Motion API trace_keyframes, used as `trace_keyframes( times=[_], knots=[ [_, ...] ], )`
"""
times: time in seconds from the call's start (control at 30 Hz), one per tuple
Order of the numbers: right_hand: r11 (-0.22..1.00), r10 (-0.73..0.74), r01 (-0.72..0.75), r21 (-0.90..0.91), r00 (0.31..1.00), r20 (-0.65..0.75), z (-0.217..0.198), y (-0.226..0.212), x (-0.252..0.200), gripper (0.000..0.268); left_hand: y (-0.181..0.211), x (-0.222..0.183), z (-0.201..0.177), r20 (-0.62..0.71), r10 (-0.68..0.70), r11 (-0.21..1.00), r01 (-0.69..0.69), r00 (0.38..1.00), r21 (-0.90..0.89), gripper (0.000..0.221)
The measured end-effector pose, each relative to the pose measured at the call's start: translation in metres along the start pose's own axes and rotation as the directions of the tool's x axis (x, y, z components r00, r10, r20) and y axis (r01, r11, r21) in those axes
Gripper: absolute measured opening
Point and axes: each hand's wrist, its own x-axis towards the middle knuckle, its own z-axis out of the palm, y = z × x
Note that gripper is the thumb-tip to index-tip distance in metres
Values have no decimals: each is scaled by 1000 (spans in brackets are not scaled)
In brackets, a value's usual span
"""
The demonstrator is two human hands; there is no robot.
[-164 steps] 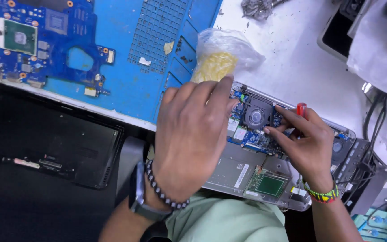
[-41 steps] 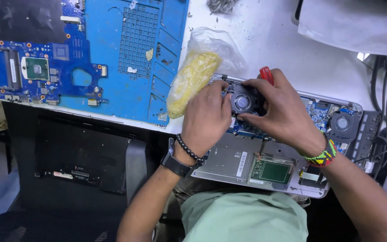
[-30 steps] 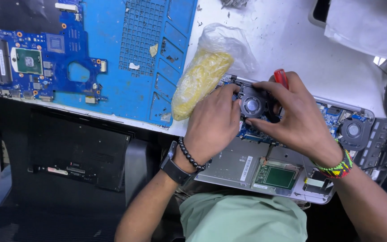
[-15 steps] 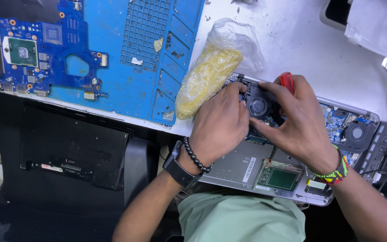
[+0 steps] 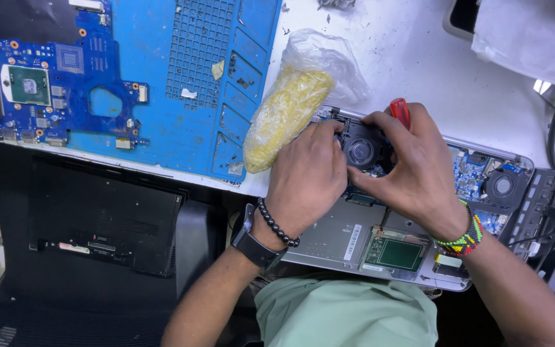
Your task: The person uses a screwdriver to remove screws securing the cooling fan and heat sink to the laptop motherboard, then carefully lifts the components out.
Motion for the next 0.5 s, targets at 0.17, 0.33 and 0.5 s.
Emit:
trace_keyframes(
  times=[0.17, 0.33, 0.5],
  knots=[
    [994, -2, 14, -108, 995, 105, -4, 12, -7, 74, 0, 2, -3, 22, 31, 999, -31, 999, 9, 30],
    [994, -75, 87, 66, 982, -176, -43, 7, -28, 44, 16, -1, -9, 51, 97, 994, -99, 994, 51, 29],
    [991, -40, 84, 102, 925, -378, -104, -9, -74, 25, 26, -6, -7, -50, 294, 896, -257, 954, 361, 35]
  ],
)
